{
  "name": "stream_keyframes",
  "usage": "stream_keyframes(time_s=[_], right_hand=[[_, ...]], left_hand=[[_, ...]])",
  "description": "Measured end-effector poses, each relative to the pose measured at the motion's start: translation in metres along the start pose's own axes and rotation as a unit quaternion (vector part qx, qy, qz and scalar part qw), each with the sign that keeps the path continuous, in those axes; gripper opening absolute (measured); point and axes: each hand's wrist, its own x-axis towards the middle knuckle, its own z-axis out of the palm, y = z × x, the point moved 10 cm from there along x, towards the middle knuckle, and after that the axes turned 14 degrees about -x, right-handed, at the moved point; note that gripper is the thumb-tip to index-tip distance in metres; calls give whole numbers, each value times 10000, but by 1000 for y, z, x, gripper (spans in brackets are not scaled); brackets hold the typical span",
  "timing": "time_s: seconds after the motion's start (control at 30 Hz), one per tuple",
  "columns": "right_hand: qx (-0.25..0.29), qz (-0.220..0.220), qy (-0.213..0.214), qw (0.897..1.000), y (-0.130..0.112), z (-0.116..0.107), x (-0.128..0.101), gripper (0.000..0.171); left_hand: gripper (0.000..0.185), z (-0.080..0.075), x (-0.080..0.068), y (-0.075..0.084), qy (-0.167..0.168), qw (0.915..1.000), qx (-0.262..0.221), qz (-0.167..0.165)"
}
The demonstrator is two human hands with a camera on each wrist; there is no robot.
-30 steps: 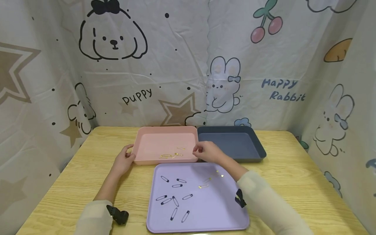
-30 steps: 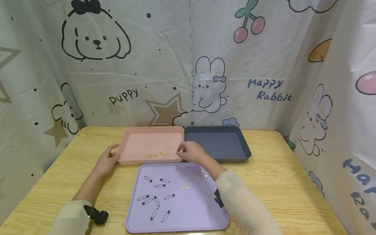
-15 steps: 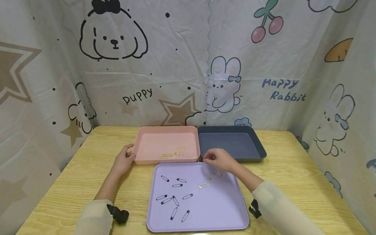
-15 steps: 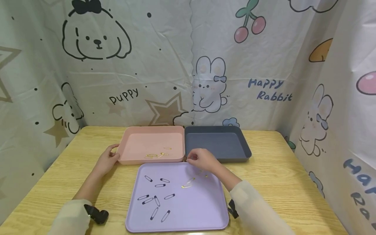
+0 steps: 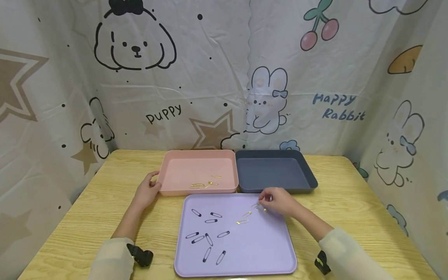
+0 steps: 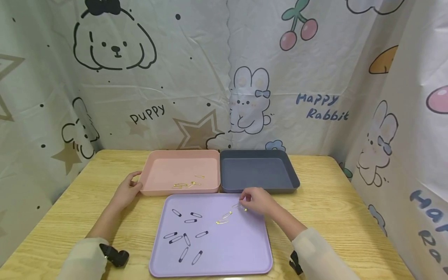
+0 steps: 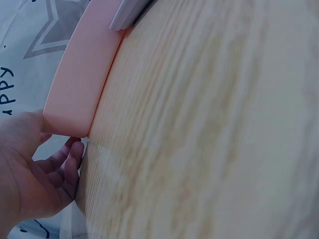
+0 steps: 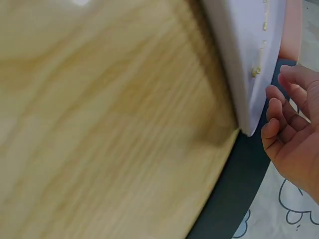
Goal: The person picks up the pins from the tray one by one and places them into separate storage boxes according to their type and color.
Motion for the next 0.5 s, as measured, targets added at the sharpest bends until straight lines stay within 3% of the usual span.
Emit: stream_keyframes(time_s=[0.5], right_hand=[[-435, 19, -222, 9988, 8, 8, -15, 3]], left_hand=[[51, 0, -3, 3, 7, 10000, 18, -34]])
